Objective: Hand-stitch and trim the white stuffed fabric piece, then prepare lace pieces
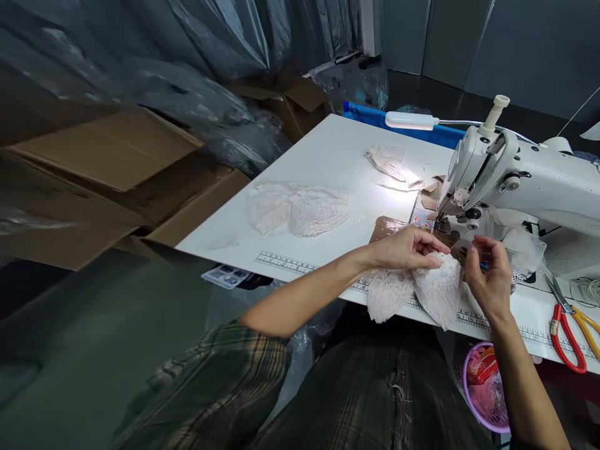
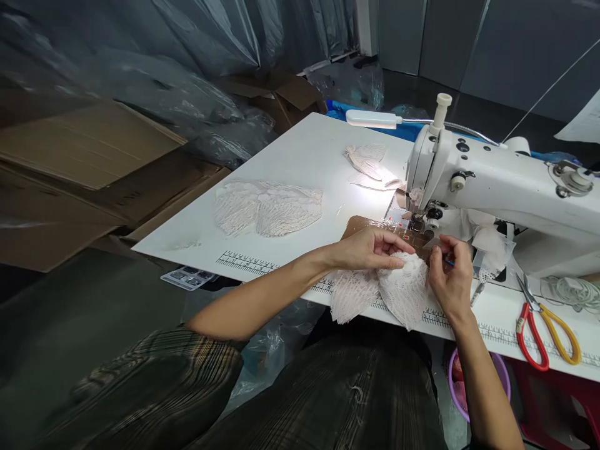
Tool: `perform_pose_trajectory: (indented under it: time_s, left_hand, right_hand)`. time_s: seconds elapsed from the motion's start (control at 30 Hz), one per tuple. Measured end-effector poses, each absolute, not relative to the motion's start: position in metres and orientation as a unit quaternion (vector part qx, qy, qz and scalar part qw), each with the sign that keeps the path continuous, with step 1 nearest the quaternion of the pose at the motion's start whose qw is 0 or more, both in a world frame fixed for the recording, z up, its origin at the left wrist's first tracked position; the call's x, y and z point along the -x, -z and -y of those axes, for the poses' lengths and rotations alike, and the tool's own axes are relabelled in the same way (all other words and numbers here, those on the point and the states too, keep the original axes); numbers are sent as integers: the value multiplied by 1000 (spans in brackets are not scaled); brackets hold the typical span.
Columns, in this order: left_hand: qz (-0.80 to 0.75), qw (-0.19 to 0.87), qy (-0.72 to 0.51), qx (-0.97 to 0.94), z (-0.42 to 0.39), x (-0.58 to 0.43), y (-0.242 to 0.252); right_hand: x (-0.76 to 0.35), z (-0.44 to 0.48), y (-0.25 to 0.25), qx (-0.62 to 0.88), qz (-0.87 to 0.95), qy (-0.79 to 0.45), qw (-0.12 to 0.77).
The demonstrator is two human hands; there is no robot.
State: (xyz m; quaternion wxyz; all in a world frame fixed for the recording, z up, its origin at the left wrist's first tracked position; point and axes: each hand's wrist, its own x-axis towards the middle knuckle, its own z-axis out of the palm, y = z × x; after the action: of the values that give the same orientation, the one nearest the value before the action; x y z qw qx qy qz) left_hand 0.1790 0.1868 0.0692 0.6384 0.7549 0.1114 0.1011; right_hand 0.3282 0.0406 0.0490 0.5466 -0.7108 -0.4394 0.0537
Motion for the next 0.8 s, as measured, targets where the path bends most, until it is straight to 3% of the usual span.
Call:
perform_pose_trajectory:
  time_s: [0.07,0.2,0.57,0.7,0.8]
  left_hand:
    - [-129,629,-106,-759,-185,-180,-69]
    - [-153,613,-134,-764,-179,-184,-64]
    - [-157,540,-152,-813,-177,-186,-56]
    - [-112,468,-159,-862,-180,-184,-55]
    - [-64,389,-144,-908,-183,-182,-55]
  right_hand:
    - [-324,-36,-55,701,516,41,491]
    - [-314,-35,-60,660,633,56,399]
    - [-312,-47,-50,669,687,221,180]
    - [-323,-54,-47,639,734,185,140]
    - [-334,-55,-48,625,751,119,177]
